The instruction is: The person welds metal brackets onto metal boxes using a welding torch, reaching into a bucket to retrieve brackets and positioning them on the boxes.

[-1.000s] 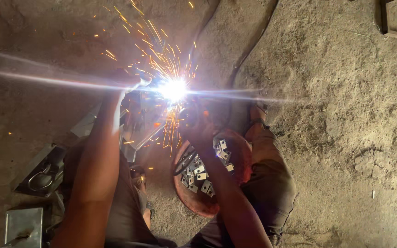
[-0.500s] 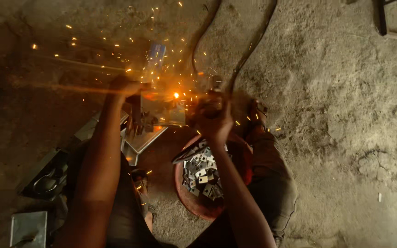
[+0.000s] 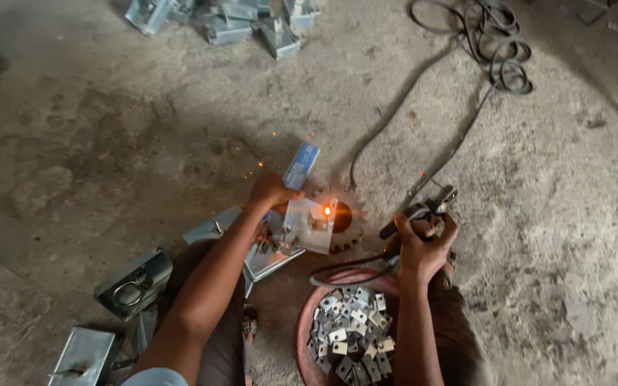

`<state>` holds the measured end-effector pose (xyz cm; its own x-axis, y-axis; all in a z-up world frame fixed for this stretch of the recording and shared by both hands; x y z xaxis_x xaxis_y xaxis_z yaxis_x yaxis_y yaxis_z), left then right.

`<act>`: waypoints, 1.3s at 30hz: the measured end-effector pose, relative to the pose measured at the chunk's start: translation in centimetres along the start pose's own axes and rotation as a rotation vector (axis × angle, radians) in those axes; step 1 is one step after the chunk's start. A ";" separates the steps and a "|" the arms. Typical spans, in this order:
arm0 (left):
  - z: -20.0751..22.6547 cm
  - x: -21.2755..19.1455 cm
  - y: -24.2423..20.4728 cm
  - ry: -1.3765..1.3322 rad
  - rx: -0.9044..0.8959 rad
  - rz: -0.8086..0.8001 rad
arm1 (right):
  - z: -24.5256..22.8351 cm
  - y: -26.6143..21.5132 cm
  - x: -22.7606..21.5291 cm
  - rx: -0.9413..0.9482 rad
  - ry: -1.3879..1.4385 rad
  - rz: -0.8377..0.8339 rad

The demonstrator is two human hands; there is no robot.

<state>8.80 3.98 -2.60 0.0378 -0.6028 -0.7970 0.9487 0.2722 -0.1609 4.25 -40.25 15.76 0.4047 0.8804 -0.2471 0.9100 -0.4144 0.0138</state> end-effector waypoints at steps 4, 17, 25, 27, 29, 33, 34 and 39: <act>4.2 0.0 -0.6 0.103 0.113 0.002 | 0.1 0.4 -0.2 -0.005 -0.006 0.012; 11.0 -40.1 15.7 -0.044 0.285 1.152 | -1.1 1.8 -1.7 0.125 -0.039 0.073; -1.9 -33.0 -15.0 0.003 0.483 1.151 | 2.2 2.1 0.2 0.009 -0.085 0.041; -8.6 -26.0 -22.1 -0.080 0.293 0.999 | 2.2 2.8 0.4 -0.164 0.013 0.019; -13.9 -18.8 -29.2 0.058 0.130 0.902 | 5.0 4.6 1.3 0.002 0.197 -0.090; -20.1 -4.2 -42.8 -0.105 -0.087 0.717 | 4.1 5.5 0.7 -0.173 0.360 -0.178; -20.1 -1.0 -45.9 -0.107 -0.155 0.659 | 5.6 5.5 1.4 0.003 0.425 -0.233; -19.0 3.4 -51.4 -0.203 -0.258 0.510 | 3.2 1.4 1.5 -0.043 0.372 -0.370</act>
<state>-45.77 2.14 -8.10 0.5511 -0.4722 -0.6880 0.6891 0.7225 0.0562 5.80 -40.22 12.34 0.0531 0.9916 0.1176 0.9978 -0.0572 0.0324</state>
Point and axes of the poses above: each hand's wrist, its own y-axis towards the middle knuckle, its own x-axis out of the palm, z = x × y, the point moved 10 cm from there along y, towards the middle knuckle, and after that the axes turned 10 degrees about x, right-handed, at the moved point
